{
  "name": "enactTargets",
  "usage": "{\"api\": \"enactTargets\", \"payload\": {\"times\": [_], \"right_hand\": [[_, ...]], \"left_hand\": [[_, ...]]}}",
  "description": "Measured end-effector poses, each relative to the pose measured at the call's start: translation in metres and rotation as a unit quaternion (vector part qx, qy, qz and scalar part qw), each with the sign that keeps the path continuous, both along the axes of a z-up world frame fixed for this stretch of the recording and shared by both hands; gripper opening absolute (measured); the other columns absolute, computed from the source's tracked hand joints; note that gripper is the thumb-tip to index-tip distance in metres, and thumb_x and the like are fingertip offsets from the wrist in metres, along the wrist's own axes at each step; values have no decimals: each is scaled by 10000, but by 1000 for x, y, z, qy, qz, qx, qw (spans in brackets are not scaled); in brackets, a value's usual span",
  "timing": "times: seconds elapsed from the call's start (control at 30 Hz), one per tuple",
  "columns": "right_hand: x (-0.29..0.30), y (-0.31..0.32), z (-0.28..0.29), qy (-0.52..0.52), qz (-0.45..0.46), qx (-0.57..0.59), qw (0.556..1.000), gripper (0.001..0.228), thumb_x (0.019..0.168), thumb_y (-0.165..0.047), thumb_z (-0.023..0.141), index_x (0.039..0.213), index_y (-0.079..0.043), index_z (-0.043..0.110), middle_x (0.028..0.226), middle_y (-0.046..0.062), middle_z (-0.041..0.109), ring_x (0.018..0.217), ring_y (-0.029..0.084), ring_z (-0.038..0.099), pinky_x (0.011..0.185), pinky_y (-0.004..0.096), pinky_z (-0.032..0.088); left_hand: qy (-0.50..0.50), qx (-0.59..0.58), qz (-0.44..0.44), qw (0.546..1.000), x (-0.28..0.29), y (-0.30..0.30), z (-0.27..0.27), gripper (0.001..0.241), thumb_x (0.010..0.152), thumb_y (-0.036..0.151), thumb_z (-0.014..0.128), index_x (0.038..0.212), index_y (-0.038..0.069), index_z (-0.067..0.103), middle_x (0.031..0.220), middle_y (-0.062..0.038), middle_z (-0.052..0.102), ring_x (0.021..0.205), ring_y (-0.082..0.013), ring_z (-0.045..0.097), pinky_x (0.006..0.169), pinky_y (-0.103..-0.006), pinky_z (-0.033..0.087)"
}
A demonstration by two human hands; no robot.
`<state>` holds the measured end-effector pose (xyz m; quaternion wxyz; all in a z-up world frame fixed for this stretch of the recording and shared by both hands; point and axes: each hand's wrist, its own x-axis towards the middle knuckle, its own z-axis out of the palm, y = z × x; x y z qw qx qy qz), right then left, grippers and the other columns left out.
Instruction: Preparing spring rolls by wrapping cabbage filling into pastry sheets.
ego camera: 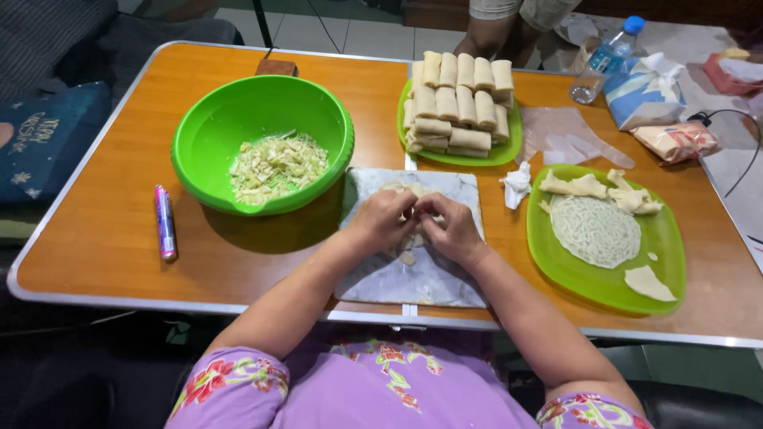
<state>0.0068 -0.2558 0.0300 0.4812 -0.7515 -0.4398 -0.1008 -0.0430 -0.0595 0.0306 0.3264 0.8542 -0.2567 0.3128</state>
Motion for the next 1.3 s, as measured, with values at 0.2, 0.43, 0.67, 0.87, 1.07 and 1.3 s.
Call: {"api": "enactTargets", "payload": {"times": [0.2,0.43,0.67,0.87,1.07,1.3], "right_hand": [[-7,1,10,-14,-14,-5,1000,198,870,29,682,1053,-46,677,968,118,743,865,227,760,737,314,607],[-6,-1,18,-30,-6,-13,999,217,843,27,699,1044,-53,684,975,120,741,899,288,747,783,356,587],[-11,-2,23,-9,8,-15,1000,250,821,46,697,1050,-54,675,980,111,736,894,289,736,776,353,584],[-13,0,26,9,-10,-26,1000,257,814,58,699,1040,-64,680,932,106,724,848,282,725,738,357,574],[-13,1,36,-30,-4,-39,999,277,789,58,702,1034,-64,660,933,104,708,858,305,691,762,383,548],[-13,3,43,-39,-12,-61,997,281,767,36,728,1021,-59,658,938,105,711,856,321,683,785,403,539]], "left_hand": [[6,-11,-21,1000,-1,5,-2,235,830,156,776,983,87,611,819,-115,675,783,-364,651,695,-482,509],[33,-50,-23,998,-4,9,8,193,858,143,769,1000,94,649,827,-117,678,784,-355,654,689,-462,516],[68,-56,-32,996,-10,9,21,225,847,111,756,1045,76,656,872,-121,680,815,-354,657,747,-459,512],[55,-49,-38,997,-10,10,20,285,823,68,741,1089,63,638,903,-134,677,836,-363,649,755,-470,503],[77,-44,-32,996,-11,11,25,307,797,51,735,1089,68,641,870,-135,665,827,-366,643,750,-471,496],[83,-50,-38,995,-13,11,31,319,794,21,703,1103,68,639,879,-125,679,827,-356,646,749,-458,493]]}}
